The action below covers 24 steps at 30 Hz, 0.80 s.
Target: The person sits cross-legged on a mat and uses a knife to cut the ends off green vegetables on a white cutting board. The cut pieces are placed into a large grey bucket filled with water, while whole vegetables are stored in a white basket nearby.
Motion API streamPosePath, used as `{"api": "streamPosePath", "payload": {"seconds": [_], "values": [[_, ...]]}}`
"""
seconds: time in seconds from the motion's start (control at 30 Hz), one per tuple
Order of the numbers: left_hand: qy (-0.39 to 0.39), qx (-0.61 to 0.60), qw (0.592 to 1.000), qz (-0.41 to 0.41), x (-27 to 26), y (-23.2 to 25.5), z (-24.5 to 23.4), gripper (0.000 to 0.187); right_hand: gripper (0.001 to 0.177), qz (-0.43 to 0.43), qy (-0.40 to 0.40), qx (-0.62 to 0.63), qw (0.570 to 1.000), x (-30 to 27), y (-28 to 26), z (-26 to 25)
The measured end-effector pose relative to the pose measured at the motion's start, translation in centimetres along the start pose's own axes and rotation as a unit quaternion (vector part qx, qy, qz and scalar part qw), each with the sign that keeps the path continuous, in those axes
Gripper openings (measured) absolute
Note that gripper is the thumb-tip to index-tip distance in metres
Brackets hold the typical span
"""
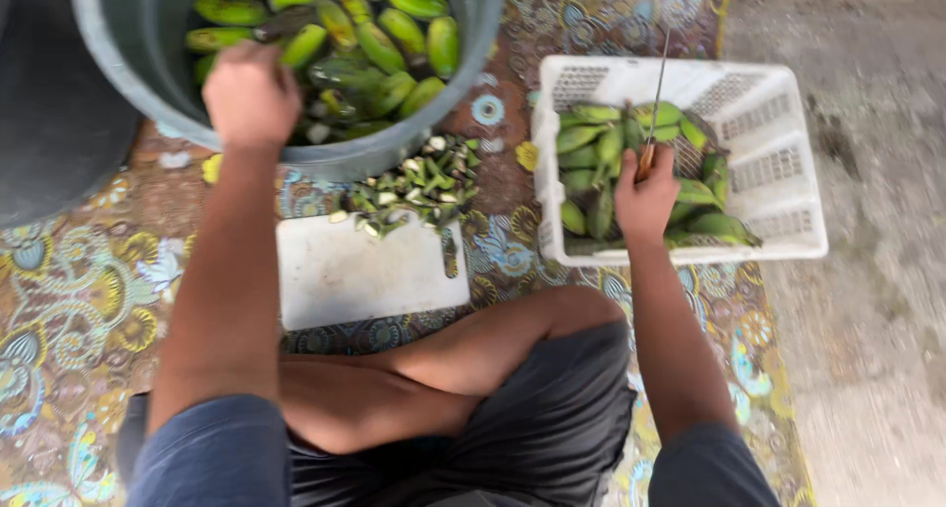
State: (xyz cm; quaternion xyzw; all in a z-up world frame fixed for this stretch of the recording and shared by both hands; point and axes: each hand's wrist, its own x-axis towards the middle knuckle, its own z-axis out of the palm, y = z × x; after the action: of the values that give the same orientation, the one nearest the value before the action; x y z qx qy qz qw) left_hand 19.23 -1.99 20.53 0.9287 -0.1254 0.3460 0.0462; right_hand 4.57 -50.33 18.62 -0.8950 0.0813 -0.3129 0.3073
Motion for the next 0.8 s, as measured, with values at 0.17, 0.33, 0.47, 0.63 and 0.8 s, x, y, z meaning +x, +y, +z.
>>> {"api": "streamPosePath", "payload": {"seconds": [0.17, 0.33, 0.47, 0.63, 0.8], "values": [[0.112, -0.064, 0.987, 0.098, 1.4, 7.3, -4.5, 0.03, 0.019, 0.104, -0.028, -0.139, 0.984, -1.9, 13.7, -5.0], [0.143, -0.208, 0.954, 0.16, 3.2, 23.0, -4.7, 0.024, 0.019, 0.187, -0.051, -0.192, 0.962, -2.5, 15.1, -5.2], [-0.19, -0.323, 0.921, 0.105, 0.0, 37.0, 3.0, 0.019, 0.023, 0.242, -0.043, -0.217, 0.945, -2.7, 16.4, -3.6], [-0.552, -0.241, 0.798, 0.002, -5.5, 48.6, 8.0, 0.029, 0.037, 0.281, -0.09, -0.216, 0.931, -1.2, 12.3, -5.1], [-0.618, -0.053, 0.784, -0.024, -6.3, 51.6, 8.4, 0.079, 0.038, 0.272, -0.174, -0.208, 0.923, -1.1, 12.6, -5.1]]}}
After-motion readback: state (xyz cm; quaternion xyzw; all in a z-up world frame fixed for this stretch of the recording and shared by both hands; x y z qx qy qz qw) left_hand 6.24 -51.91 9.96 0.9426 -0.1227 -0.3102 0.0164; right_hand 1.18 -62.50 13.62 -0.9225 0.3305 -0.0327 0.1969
